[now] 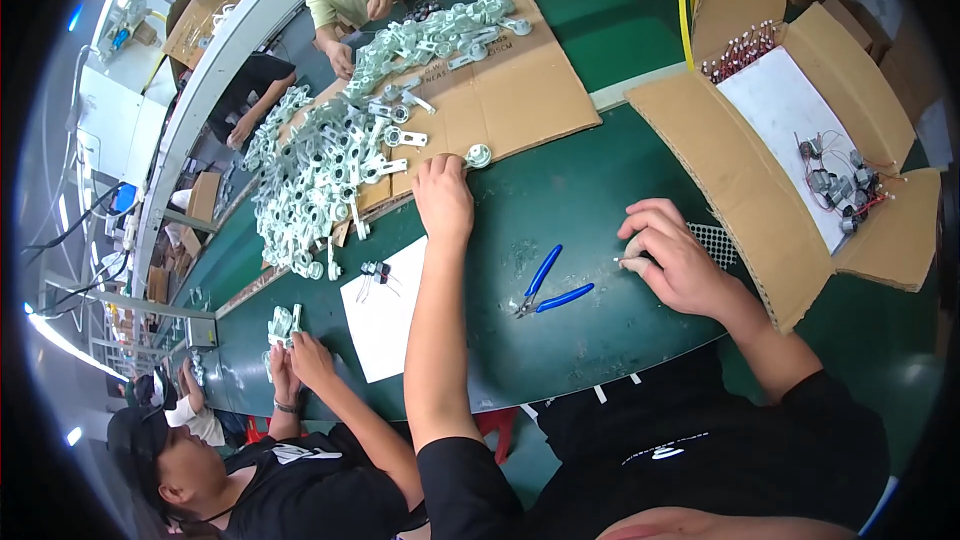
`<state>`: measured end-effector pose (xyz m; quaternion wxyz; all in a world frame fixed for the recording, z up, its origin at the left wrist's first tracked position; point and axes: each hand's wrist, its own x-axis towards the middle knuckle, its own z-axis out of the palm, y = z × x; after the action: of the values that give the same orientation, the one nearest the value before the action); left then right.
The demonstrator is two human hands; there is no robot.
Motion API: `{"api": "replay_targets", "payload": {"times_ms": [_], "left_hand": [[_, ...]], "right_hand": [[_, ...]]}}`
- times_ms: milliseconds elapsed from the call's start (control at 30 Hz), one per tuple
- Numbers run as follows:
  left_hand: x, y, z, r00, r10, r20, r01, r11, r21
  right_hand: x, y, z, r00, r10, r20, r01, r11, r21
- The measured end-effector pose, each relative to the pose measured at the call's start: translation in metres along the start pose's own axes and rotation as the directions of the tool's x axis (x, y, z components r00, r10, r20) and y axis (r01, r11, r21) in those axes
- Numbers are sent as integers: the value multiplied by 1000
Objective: The person assembles small electronic components by inserting small motors and wires into plastic housings by hand.
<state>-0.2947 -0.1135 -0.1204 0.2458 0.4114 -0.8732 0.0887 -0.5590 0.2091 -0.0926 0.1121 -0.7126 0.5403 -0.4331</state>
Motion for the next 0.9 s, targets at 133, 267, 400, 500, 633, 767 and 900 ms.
{"api": "replay_targets", "payload": {"times_ms": [133,267,400,500,633,767,900], "left_hand": [[-11,11,-21,997,-65,36,67,997,-48],[-37,59,-59,968,-112,225,211,846,-489],[-85,130,-121,927,23,373,222,770,-598],[-115,156,-109,931,91,353,126,829,-545],[-133,159,-81,962,92,256,54,858,-511],[-144,162,-69,987,72,141,-3,899,-438],[-157,155,-88,995,26,93,13,914,-405]], "right_hand": [[-7,-7,-6,999,45,-3,-45,998,-32],[-10,16,-7,999,35,-35,-40,988,-152],[0,22,-12,995,-88,-36,78,971,-227],[1,37,-2,984,-156,-83,144,980,-138],[-4,54,18,940,-289,-182,300,953,36],[-7,59,30,917,-359,-172,374,925,65],[-6,52,50,906,-328,-268,400,870,288]]}}
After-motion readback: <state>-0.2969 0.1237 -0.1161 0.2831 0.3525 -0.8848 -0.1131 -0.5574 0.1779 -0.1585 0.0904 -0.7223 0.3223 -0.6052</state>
